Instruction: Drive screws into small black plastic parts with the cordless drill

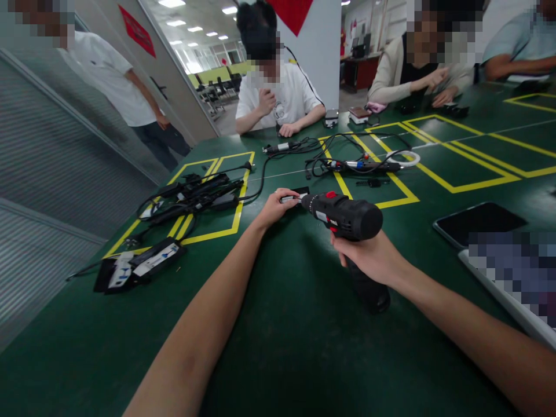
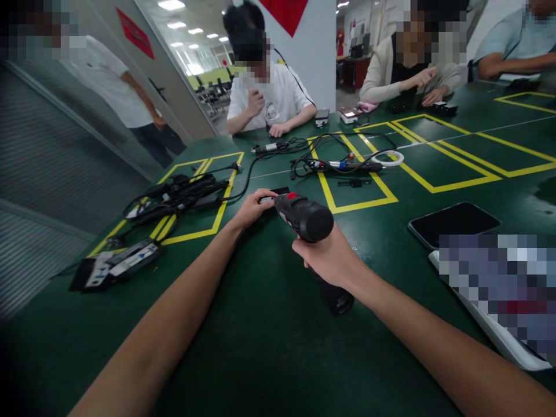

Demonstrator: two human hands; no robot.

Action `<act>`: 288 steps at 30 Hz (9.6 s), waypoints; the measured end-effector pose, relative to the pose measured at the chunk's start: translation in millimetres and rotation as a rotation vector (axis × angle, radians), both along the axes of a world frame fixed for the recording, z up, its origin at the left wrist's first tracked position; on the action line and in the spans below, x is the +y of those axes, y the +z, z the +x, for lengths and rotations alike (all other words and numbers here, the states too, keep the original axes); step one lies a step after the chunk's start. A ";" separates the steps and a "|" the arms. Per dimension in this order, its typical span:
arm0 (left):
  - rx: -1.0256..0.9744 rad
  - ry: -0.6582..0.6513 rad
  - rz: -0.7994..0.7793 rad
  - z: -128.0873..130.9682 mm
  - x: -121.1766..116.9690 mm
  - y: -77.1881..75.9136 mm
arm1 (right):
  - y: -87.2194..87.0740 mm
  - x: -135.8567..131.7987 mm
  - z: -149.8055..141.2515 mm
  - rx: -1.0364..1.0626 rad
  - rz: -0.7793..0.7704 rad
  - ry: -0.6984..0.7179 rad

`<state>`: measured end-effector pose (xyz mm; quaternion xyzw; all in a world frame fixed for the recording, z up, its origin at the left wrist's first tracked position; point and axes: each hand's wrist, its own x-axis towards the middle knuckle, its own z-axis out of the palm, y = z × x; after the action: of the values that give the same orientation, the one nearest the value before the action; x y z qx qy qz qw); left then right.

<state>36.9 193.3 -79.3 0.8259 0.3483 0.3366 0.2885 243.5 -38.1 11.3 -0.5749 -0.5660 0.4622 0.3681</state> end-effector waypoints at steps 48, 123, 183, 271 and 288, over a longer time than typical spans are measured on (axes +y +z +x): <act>0.042 0.047 -0.035 1.8 -6.9 7.7 | -2.2 1.6 -1.3 -0.027 0.027 0.012; 0.031 0.023 -0.031 2.0 -5.2 5.2 | 1.2 -2.5 -2.9 0.026 0.005 -0.005; 0.003 0.041 -0.023 3.0 -6.7 4.9 | 2.1 -2.0 -3.6 0.032 -0.018 -0.001; -0.022 -0.012 -0.123 -1.0 -6.4 8.0 | 0.6 -1.1 -8.3 -0.085 -0.005 -0.017; 0.010 -0.016 -0.102 -1.0 -7.2 10.3 | 1.0 -0.6 -9.0 -0.045 -0.025 -0.039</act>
<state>35.9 186.1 -69.0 0.8145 0.3600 0.3119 0.3311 234.5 -38.7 12.3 -0.6005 -0.5571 0.4489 0.3570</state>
